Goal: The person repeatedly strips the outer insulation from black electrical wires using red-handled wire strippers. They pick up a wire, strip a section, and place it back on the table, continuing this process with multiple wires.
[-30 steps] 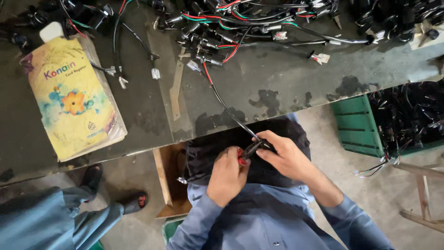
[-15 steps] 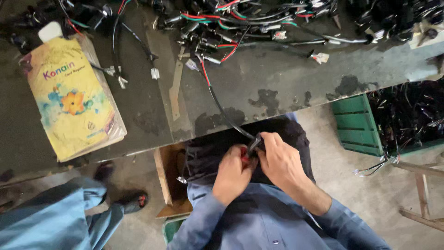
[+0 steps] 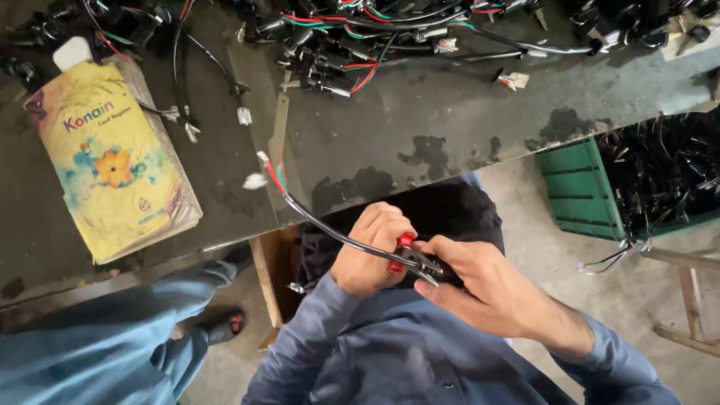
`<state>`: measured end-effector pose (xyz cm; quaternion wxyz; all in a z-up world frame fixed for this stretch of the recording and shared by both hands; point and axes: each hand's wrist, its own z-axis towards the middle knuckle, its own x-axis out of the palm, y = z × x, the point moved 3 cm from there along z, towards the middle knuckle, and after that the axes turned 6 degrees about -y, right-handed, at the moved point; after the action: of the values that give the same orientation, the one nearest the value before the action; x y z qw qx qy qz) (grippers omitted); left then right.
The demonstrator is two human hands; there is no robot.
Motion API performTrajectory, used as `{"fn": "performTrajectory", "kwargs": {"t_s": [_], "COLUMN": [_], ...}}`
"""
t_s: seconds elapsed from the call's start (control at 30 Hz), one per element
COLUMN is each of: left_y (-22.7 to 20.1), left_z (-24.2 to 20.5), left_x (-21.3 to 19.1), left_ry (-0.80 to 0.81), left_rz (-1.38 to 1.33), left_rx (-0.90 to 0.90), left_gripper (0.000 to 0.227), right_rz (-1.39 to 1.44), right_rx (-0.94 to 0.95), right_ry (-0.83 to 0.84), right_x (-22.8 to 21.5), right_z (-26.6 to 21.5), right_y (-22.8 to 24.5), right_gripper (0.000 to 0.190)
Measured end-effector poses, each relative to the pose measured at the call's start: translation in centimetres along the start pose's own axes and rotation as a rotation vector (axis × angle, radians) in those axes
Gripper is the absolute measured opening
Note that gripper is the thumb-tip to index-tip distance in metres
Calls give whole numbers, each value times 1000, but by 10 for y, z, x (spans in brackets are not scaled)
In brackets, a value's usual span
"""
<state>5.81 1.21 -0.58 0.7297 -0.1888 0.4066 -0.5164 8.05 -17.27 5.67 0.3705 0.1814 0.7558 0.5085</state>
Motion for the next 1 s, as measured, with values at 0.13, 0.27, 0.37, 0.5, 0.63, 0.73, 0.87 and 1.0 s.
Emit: {"fn": "performTrajectory", "kwargs": {"t_s": [0.13, 0.27, 0.37, 0.5, 0.63, 0.73, 0.87, 1.0], "left_y": [8, 18, 13, 14, 51, 85, 130, 136], "left_z": [-37, -67, -45, 3, 62, 105, 161, 195], "left_x": [17, 39, 20, -15, -22, -20, -2, -20], "left_ry": [9, 207, 130, 154, 92, -129, -9, -134], "left_rz": [-53, 86, 139, 282, 413, 425, 710, 541], "left_rx": [-471, -994, -784, -535, -381, -132, -210, -98], "left_gripper": [37, 28, 32, 29, 44, 46, 50, 24], "right_rz": [-324, -473, -306, -806, -420, -225, -142, -22], "right_rx": [-72, -73, -89, -39, -412, -427, -307, -273], "right_ry": [-261, -238, -129, -866, -1202, -1047, -760, -742], "right_x": [16, 42, 6, -101, -101, -48, 10, 14], "right_z": [18, 44, 44, 24, 15, 19, 35, 30], "right_y": [-35, -64, -70, -75, -65, -44, -26, -38], "right_gripper": [22, 32, 33, 28, 55, 51, 35, 32]}}
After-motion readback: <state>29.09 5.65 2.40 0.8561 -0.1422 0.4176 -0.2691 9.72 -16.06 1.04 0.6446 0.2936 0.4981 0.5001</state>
